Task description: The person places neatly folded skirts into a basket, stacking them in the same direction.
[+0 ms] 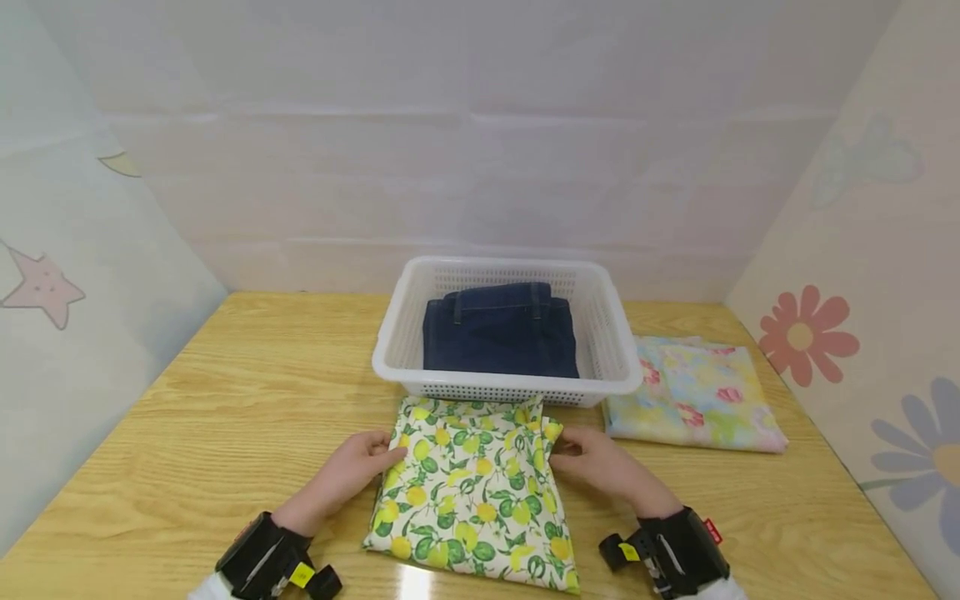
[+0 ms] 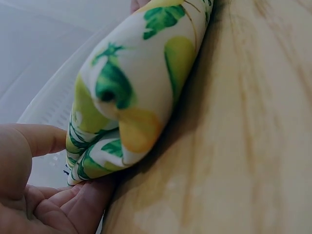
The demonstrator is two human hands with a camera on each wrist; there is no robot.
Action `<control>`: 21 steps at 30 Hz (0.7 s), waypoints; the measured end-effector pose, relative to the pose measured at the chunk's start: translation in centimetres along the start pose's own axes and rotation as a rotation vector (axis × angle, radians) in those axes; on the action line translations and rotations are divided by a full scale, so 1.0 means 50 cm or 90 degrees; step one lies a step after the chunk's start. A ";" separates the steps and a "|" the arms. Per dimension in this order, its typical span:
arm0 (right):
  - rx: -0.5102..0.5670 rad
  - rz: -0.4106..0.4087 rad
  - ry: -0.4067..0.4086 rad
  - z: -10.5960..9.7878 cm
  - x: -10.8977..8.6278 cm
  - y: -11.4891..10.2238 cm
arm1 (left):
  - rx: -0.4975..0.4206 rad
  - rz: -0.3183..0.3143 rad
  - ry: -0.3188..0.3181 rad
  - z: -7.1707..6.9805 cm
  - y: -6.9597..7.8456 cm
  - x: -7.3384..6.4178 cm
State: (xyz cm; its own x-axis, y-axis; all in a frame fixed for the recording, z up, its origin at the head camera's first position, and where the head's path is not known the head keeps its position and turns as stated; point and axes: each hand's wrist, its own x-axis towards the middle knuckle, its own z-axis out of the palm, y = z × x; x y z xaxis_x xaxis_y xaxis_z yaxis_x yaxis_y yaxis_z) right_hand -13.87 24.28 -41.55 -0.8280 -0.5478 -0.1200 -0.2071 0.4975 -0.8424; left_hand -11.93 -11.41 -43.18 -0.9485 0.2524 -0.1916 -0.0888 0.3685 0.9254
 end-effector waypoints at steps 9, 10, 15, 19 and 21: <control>0.380 0.058 -0.150 -0.004 -0.001 -0.004 | -0.161 -0.039 -0.128 0.003 -0.004 -0.003; 0.396 0.056 -0.159 -0.003 -0.001 -0.004 | -0.177 -0.046 -0.138 0.004 -0.005 -0.003; 0.441 0.055 -0.193 0.002 0.000 0.001 | -0.212 -0.058 -0.157 0.005 -0.008 -0.005; 0.456 0.070 -0.194 0.014 0.001 0.004 | -0.208 -0.056 -0.162 0.006 -0.006 -0.006; 0.456 0.070 -0.192 0.021 0.003 0.005 | -0.201 -0.058 -0.160 0.006 -0.004 -0.007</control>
State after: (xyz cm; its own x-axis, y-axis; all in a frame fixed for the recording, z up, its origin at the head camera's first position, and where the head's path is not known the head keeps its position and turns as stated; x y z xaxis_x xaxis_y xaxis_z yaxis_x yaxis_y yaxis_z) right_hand -13.48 23.61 -42.33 -0.6259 -0.7305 -0.2732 0.3393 0.0604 -0.9387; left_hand -11.49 -11.31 -43.42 -0.8321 0.4569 -0.3146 -0.2950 0.1159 0.9485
